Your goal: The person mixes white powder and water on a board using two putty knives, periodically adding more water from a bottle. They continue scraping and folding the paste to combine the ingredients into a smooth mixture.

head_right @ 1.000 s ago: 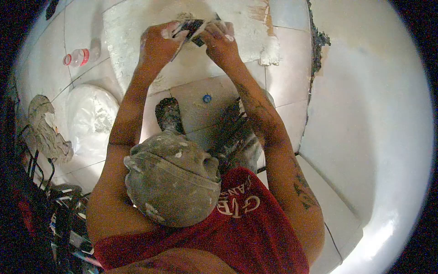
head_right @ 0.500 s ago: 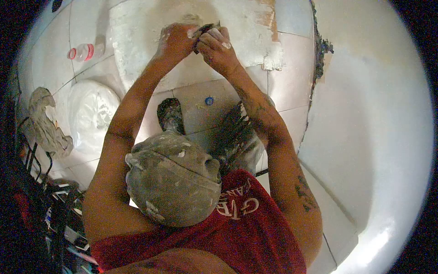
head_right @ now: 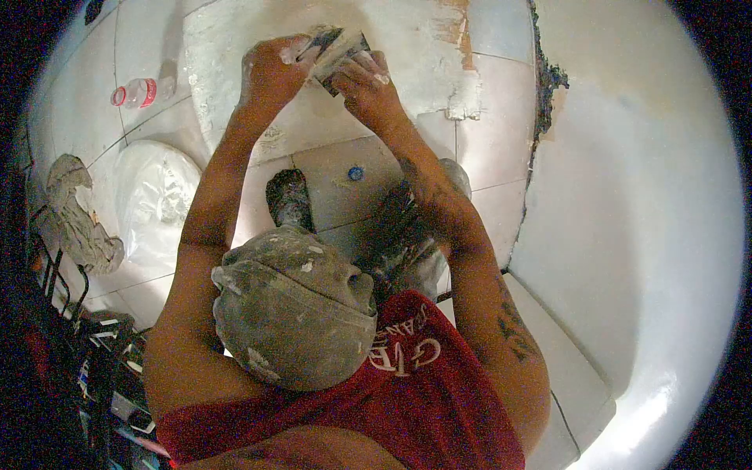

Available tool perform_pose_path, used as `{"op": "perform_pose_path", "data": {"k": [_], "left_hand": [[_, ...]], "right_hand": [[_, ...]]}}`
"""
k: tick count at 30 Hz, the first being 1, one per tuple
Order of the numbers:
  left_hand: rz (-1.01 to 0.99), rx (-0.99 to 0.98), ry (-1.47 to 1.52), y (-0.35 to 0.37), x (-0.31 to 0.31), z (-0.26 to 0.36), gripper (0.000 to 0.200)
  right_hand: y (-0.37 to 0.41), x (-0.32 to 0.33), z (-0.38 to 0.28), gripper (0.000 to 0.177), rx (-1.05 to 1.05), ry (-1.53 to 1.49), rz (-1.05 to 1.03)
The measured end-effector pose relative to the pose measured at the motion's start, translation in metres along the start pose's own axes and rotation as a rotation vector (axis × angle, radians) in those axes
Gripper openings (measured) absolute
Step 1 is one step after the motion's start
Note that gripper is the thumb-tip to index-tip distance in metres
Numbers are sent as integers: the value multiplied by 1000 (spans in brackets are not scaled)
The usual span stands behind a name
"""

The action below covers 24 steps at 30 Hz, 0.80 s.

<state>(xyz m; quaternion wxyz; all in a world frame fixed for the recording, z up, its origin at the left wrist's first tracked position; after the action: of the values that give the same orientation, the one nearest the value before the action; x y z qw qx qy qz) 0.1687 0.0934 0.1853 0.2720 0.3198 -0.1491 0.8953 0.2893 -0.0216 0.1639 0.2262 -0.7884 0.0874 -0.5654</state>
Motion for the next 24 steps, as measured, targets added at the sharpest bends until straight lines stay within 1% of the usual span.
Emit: {"op": "perform_pose_path", "data": {"k": [3,6,9,12,14,15,17,19,20,21,23,24], "left_hand": [[-61,-105,-31,3,-3,9,23],[-98,-160,-59,0,-7,13,25],[-68,-220,-92,-7,-12,7,25],[-235,-175,-262,-16,-16,1,27],[-168,-72,-204,-20,-16,-12,30],[-142,-22,-172,-21,-18,-22,32],[-100,160,0,-21,-30,-57,39],[184,164,-129,-20,-20,-61,39],[146,205,42,-18,-16,-67,43],[129,222,98,-19,-21,-82,44],[88,254,212,-20,-39,-119,46],[62,343,408,-14,-37,-112,45]], "right_hand": [[-1,-2,1,22,20,-2,17],[-5,-5,4,22,55,-11,24],[-8,-5,5,22,84,-46,49],[-17,0,-10,23,98,-65,91],[-28,8,-24,24,94,-59,80],[-29,11,-25,23,62,-15,43],[-28,16,-26,22,-4,73,-31],[-18,23,-18,22,-174,170,64],[-10,27,-14,21,-258,213,109],[3,25,-4,23,-405,162,70],[10,37,2,25,-591,29,98],[14,37,0,24,-617,4,70]]}}
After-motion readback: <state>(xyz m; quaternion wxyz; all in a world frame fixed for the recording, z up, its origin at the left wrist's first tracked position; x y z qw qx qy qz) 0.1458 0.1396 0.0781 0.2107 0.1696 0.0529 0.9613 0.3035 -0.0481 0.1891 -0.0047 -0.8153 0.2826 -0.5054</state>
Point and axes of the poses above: each hand's wrist, its own y-axis away from the middle knuckle, its own x-axis out of the back of the hand, z = x × y, the point moved 2 cm from there along -y, towards the middle knuckle, and after that the axes turned 2 degrees about x, right-handed, at the moved point
